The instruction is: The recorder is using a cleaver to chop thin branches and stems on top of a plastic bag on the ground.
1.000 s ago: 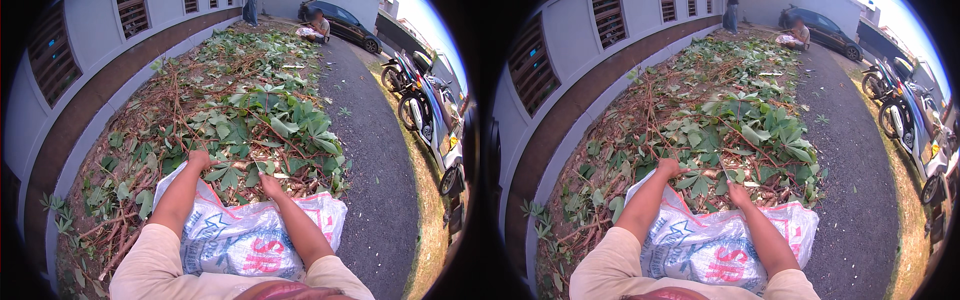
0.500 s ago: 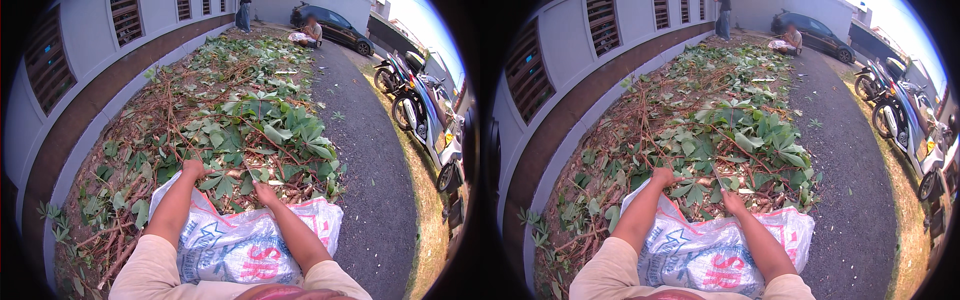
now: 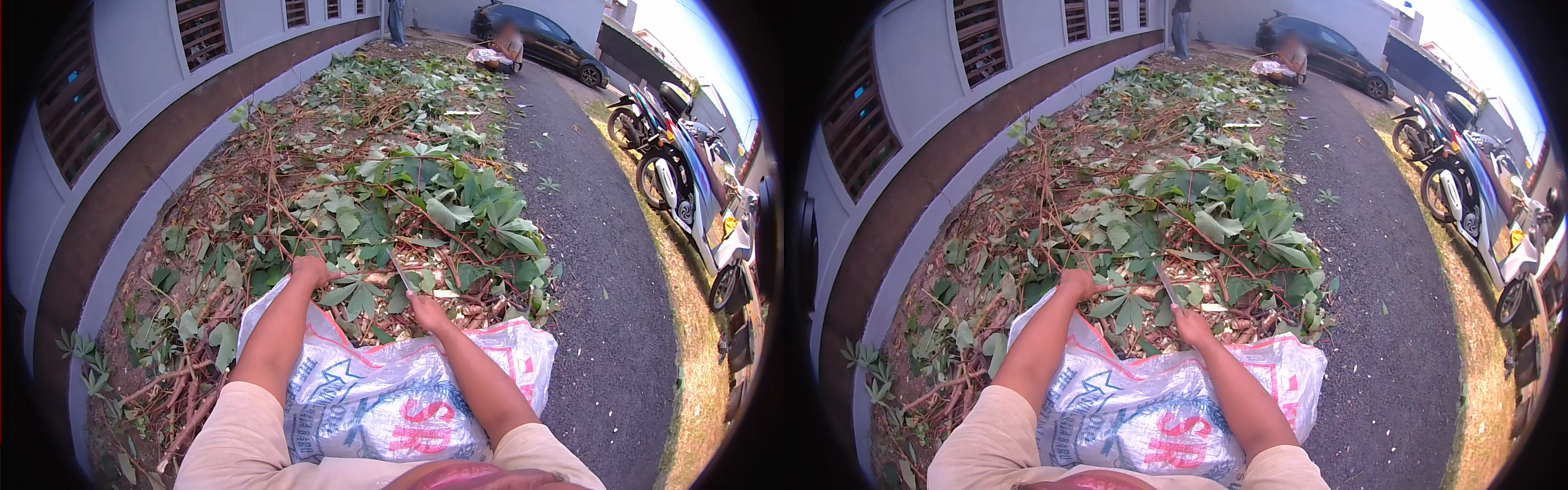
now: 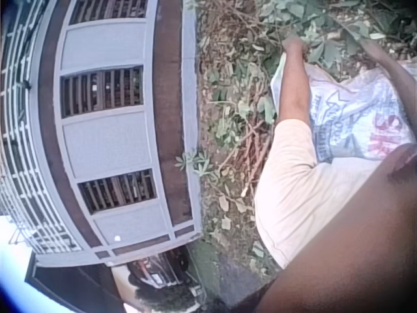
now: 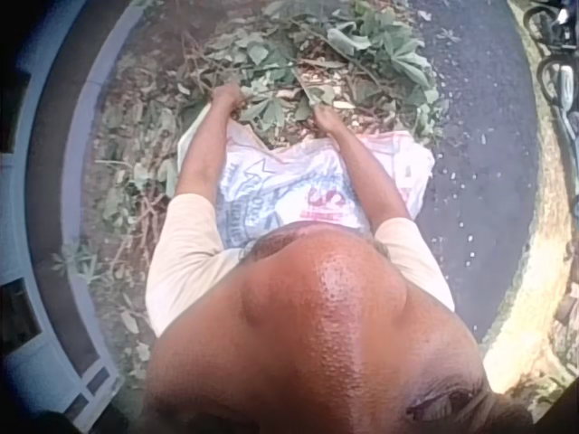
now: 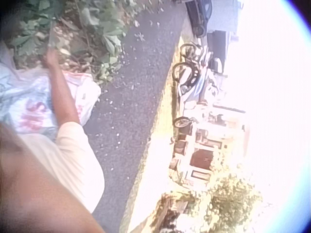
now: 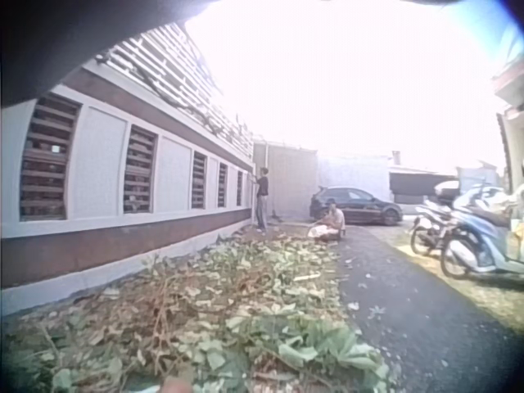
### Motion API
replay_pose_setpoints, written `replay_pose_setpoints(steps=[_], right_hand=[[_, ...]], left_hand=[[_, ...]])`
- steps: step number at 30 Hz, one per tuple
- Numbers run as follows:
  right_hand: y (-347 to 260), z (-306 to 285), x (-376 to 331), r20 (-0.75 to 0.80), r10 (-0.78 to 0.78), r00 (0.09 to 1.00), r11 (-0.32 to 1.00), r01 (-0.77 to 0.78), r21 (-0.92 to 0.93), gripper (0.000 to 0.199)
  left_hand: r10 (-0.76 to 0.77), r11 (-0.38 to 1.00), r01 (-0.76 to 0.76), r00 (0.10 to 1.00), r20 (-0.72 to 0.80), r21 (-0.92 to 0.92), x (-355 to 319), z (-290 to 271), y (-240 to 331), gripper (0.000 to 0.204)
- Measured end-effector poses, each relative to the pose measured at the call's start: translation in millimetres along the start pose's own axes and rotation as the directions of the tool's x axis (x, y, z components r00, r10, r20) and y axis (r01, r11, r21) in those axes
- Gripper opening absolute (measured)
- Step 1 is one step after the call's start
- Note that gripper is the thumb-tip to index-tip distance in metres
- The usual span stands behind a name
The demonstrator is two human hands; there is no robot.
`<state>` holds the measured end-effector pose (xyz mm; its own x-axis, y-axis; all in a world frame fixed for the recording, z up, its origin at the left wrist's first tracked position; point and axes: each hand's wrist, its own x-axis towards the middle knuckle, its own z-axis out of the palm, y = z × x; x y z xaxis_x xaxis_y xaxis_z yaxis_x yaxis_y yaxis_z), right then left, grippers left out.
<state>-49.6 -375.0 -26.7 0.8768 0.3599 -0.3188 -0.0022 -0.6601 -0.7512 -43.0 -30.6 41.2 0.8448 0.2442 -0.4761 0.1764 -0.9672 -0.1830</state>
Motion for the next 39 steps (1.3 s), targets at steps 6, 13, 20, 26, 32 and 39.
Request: replay_pose_setpoints(steps=[6, 13, 20, 26, 32, 39], right_hand=[[0.1, -0.9, -2.5, -0.008, -0.012, 1.000, 1.000, 0.011, -0.011, 0.075], [-4.0, -0.4, -4.7, -0.018, -0.036, 0.999, 0.999, 0.036, -0.014, 0.074], [-1.7, -0.4, -0.9, -0.014, -0.028, 0.999, 0.999, 0.028, -0.015, 0.074], [-4.3, -1.1, -4.5, -0.015, -0.005, 1.000, 1.000, 0.005, -0.024, 0.075], [-2.2, 2.3, -1.6, -0.018, -0.021, 1.000, 1.000, 0.021, -0.014, 0.074], [8.1, 2.0, 7.3, -0.041, -0.044, 0.998, 0.999, 0.044, 0.008, 0.072]], left_hand=[[-0.007, 1.000, 0.006, 1.000, -0.007, -0.009, -3.4, -1.6, 3.0, 0.105], [-0.017, 1.000, 0.017, 1.000, -0.016, -0.013, -5.5, -1.6, 1.0, 0.103], [0.007, 1.000, -0.007, 1.000, -0.018, -0.015, -5.1, -3.3, 0.1, 0.110], [-0.026, 0.998, 0.026, 1.000, 0.003, -0.051, -5.3, -2.7, 3.0, 0.102], [-0.032, 0.999, 0.032, 0.999, 0.004, -0.038, -4.0, -0.8, -0.2, 0.101], [-0.019, 1.000, 0.019, 1.000, 0.002, -0.024, -5.8, -8.6, 3.7, 0.101]])
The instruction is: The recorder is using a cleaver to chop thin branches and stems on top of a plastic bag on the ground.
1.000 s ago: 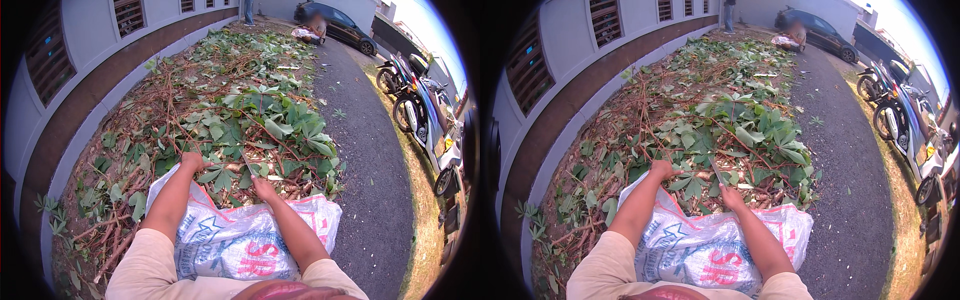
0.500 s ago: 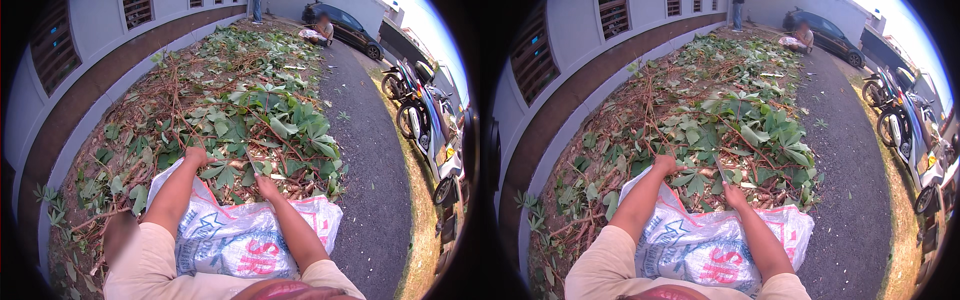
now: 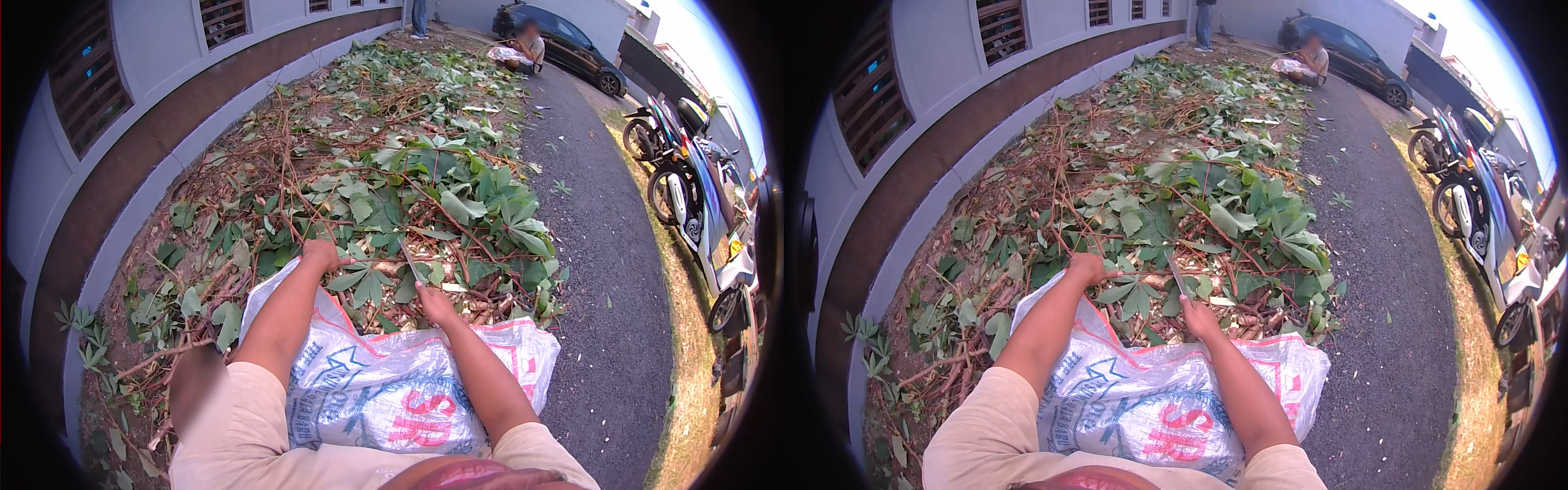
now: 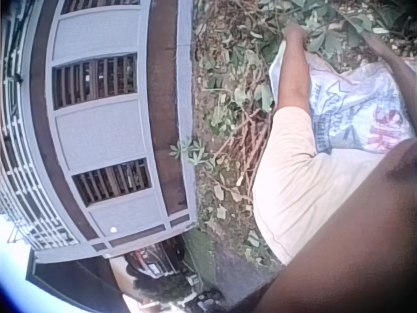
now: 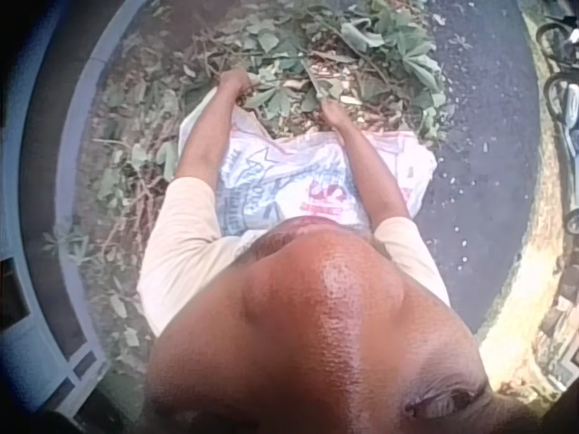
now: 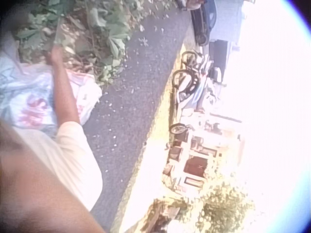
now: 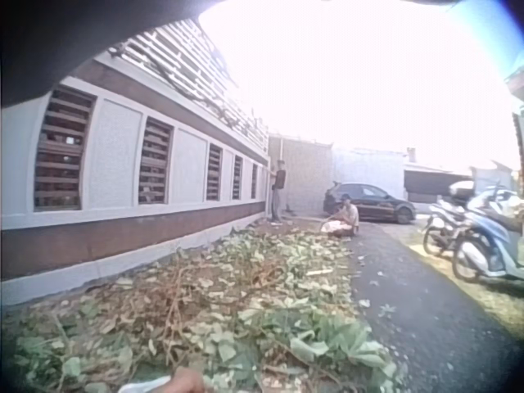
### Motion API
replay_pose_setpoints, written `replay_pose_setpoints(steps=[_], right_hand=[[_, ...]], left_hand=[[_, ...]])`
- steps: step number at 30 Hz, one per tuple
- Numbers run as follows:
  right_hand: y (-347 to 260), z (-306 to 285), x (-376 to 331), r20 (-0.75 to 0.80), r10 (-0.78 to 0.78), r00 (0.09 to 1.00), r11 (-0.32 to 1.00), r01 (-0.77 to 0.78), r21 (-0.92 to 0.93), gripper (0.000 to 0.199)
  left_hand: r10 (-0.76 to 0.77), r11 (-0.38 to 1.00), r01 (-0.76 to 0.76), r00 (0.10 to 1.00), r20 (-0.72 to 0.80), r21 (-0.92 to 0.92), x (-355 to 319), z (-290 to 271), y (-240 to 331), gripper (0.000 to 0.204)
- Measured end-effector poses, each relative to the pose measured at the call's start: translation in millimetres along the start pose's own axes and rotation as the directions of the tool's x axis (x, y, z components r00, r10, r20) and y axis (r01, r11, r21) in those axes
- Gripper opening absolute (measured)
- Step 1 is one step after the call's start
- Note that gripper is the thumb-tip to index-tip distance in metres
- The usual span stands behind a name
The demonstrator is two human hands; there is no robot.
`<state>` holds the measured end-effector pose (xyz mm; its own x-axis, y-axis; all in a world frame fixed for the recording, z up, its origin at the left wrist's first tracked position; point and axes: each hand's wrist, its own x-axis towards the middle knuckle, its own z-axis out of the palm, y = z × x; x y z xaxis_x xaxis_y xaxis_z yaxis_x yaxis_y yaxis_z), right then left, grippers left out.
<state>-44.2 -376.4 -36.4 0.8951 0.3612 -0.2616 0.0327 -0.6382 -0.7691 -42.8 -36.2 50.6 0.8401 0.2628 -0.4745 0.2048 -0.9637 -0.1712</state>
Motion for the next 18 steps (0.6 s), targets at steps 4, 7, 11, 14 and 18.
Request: replay_pose_setpoints(steps=[4, 7, 11, 14, 18], right_hand=[[-6.2, 3.4, -7.4, 0.042, 0.062, 0.997, 0.998, -0.061, -0.009, 0.074], [-14.1, -3.5, -11.6, 0.029, 0.012, 0.999, 0.998, -0.010, -0.054, 0.074], [5.8, 5.0, -0.5, -0.015, -0.048, 0.999, 0.998, 0.047, -0.045, 0.076], [6.4, 4.6, -0.9, -0.019, -0.055, 0.998, 0.998, 0.054, -0.039, 0.075], [3.6, 3.3, 0.5, 0.010, -0.026, 1.000, 0.999, 0.026, -0.023, 0.074]], left_hand=[[-0.020, 1.000, 0.019, 0.999, -0.036, -0.018, -9.8, 8.5, -1.0, 0.101], [-0.014, 1.000, 0.013, 1.000, -0.005, -0.018, -3.4, 6.0, -2.5, 0.102], [-0.012, 1.000, 0.012, 1.000, 0.013, -0.005, -1.5, 5.1, -1.4, 0.103], [-0.001, 1.000, 0.001, 1.000, 0.017, 0.000, 0.6, 5.1, -1.3, 0.103], [0.001, 1.000, -0.001, 1.000, 0.012, 0.006, 4.0, 7.6, -3.0, 0.103]])
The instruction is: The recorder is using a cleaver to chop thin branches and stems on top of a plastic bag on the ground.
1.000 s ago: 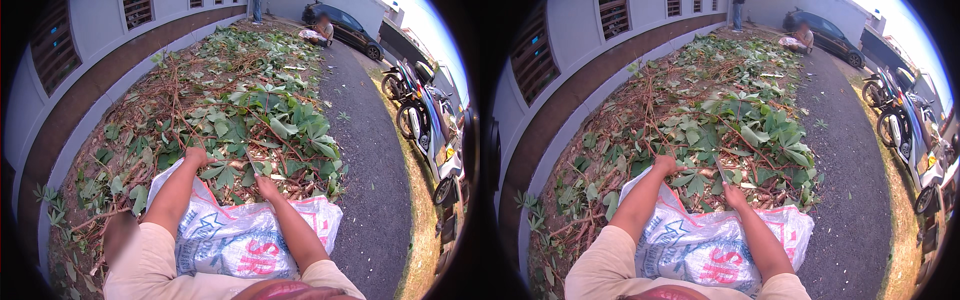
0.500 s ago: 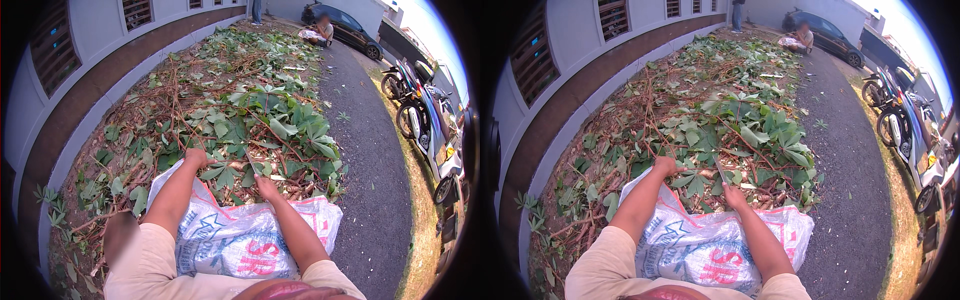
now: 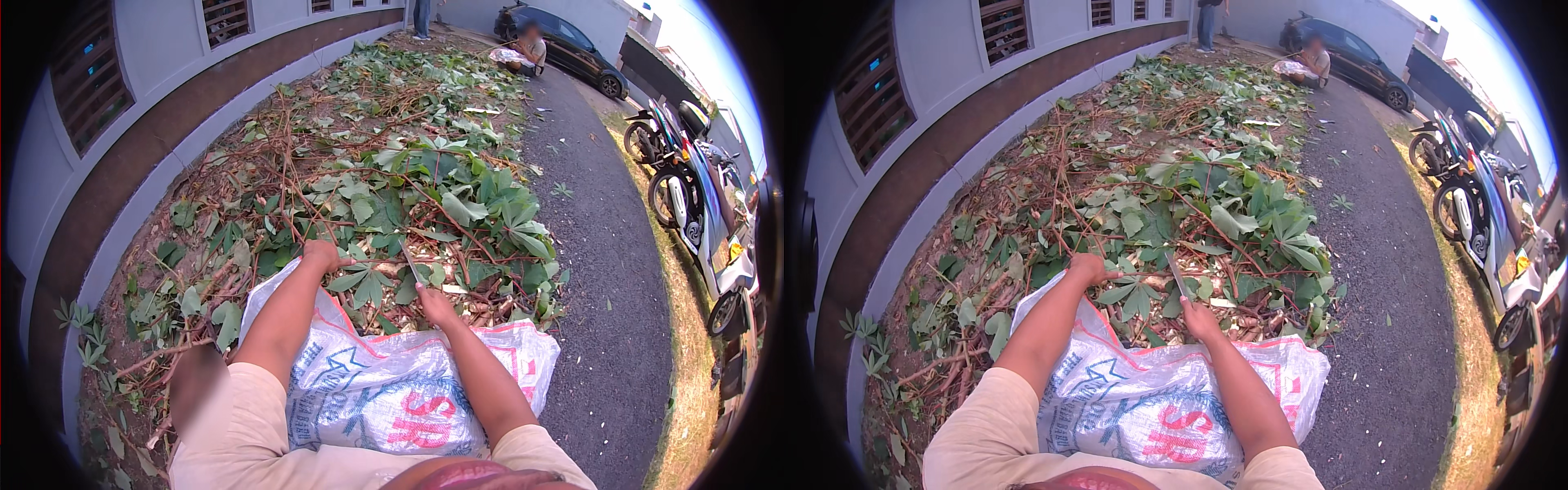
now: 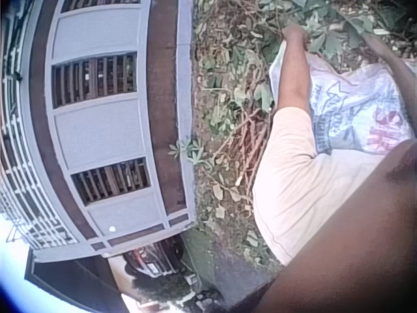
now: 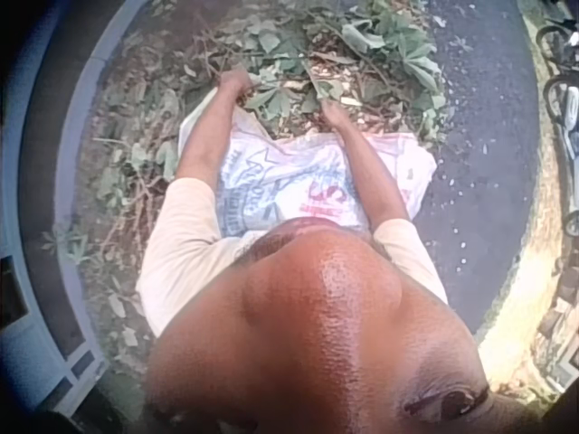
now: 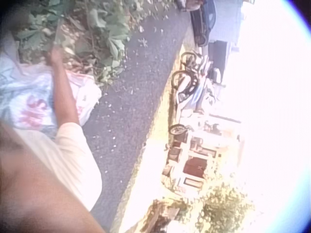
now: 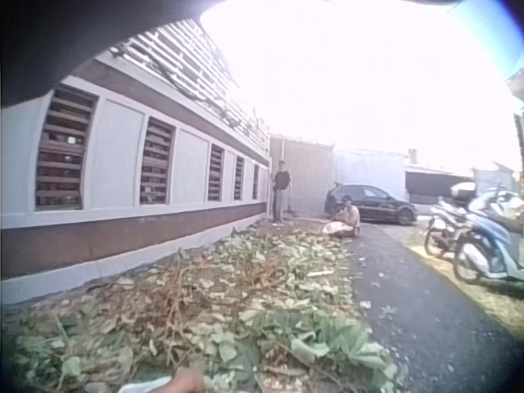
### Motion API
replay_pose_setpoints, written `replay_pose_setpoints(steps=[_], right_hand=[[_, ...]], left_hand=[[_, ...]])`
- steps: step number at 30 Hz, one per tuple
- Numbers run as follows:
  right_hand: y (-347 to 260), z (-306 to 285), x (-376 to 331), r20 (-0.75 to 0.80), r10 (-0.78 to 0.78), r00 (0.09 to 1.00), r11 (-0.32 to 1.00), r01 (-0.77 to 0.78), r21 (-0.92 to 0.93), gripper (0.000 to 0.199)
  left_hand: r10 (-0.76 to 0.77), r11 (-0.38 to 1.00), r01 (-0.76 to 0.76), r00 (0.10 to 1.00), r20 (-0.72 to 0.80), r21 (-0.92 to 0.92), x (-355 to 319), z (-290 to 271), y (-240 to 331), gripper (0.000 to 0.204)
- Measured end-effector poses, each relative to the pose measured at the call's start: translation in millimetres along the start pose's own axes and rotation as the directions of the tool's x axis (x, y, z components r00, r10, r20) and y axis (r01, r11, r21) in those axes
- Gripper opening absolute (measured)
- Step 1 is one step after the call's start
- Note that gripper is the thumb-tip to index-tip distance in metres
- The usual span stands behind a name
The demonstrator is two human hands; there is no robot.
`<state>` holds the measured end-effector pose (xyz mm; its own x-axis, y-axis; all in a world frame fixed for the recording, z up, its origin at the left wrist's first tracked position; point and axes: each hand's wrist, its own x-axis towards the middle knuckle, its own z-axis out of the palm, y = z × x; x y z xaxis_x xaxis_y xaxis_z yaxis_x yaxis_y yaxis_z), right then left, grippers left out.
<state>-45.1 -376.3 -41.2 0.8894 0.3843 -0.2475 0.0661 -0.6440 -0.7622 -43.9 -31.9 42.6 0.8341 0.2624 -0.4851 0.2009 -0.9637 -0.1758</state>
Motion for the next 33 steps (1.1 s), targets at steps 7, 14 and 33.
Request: replay_pose_setpoints(steps=[7, 14, 33], right_hand=[[-0.4, -0.7, 0.1, 0.010, 0.010, 1.000, 1.000, -0.010, 0.007, 0.073], [-2.8, -5.2, -2.5, -0.004, 0.002, 1.000, 1.000, -0.002, -0.002, 0.075], [2.5, -0.5, 0.5, -0.037, -0.022, 0.999, 1.000, 0.022, -0.015, 0.075]], left_hand=[[-0.005, 1.000, 0.005, 1.000, -0.025, -0.009, -0.5, -0.5, 0.5, 0.104], [-0.001, 1.000, 0.000, 0.999, -0.039, -0.013, -6.6, -5.3, 2.9, 0.104], [0.001, 1.000, 0.000, 1.000, -0.018, 0.029, -6.9, -6.2, 3.8, 0.101]])
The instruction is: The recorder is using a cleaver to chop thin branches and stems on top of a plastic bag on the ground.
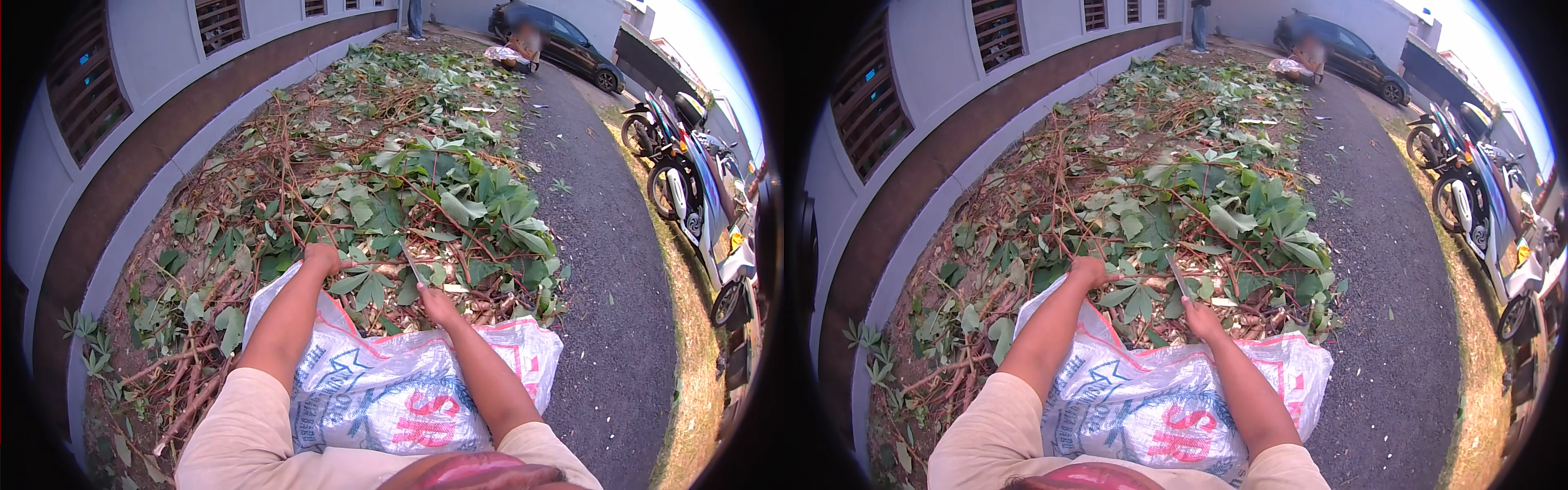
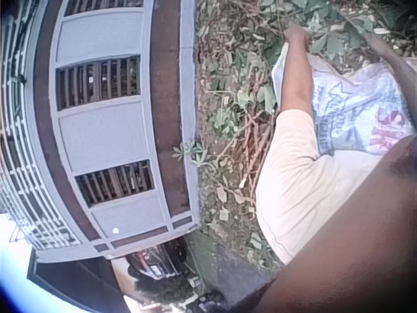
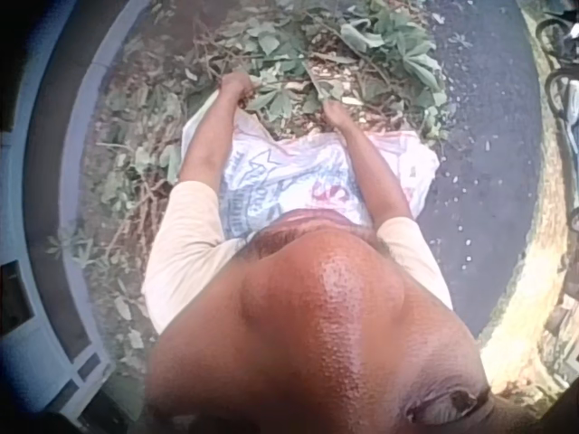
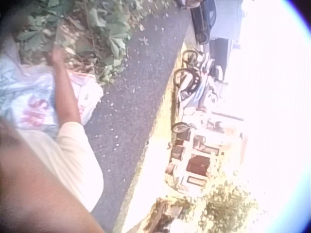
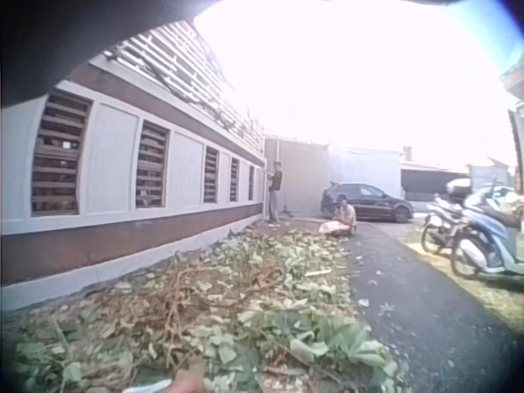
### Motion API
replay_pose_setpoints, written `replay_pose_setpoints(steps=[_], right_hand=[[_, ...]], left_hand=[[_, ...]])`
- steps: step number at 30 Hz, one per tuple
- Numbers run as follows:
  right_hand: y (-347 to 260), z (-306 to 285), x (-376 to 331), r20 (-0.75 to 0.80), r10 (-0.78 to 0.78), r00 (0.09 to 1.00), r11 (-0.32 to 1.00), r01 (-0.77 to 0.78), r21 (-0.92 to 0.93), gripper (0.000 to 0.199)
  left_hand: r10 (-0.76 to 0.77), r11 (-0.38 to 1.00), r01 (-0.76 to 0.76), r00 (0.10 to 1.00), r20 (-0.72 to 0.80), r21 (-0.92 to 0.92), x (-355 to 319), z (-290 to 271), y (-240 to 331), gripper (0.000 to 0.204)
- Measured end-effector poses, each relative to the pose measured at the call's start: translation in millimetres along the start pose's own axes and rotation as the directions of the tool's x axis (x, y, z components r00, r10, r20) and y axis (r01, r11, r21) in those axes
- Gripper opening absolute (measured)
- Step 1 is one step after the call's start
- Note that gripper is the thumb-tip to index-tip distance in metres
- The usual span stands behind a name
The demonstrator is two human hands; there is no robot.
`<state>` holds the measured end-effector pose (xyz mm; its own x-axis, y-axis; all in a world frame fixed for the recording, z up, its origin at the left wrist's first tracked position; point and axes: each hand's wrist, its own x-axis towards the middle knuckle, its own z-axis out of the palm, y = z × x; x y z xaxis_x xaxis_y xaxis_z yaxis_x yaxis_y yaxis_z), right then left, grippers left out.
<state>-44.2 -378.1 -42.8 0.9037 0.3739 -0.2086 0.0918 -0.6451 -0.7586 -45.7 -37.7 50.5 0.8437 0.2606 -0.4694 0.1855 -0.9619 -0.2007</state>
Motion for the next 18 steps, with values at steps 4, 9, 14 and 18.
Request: replay_pose_setpoints(steps=[4, 9, 14, 18], right_hand=[[-17.5, -6.5, -7.1, 0.071, 0.084, 0.994, 0.996, -0.085, 0.016, 0.075], [-19.2, -10.7, -9.7, 0.055, 0.081, 0.995, 0.996, -0.083, 0.037, 0.075], [-17.5, -8.0, -8.8, 0.050, 0.083, 0.995, 0.995, -0.086, 0.057, 0.074], [-23.8, -13.1, -9.8, 0.077, 0.133, 0.988, 0.987, -0.139, 0.084, 0.074]], left_hand=[[0.003, 1.000, -0.003, 1.000, -0.010, -0.022, 3.0, 5.5, -4.5, 0.103], [-0.012, 1.000, 0.012, 1.000, -0.018, -0.009, 6.3, 6.8, -1.0, 0.102], [-0.006, 1.000, 0.006, 1.000, -0.020, -0.027, 7.9, 8.2, -2.4, 0.103], [0.018, 0.999, -0.019, 1.000, -0.021, -0.032, 3.6, 4.6, -1.6, 0.110]])
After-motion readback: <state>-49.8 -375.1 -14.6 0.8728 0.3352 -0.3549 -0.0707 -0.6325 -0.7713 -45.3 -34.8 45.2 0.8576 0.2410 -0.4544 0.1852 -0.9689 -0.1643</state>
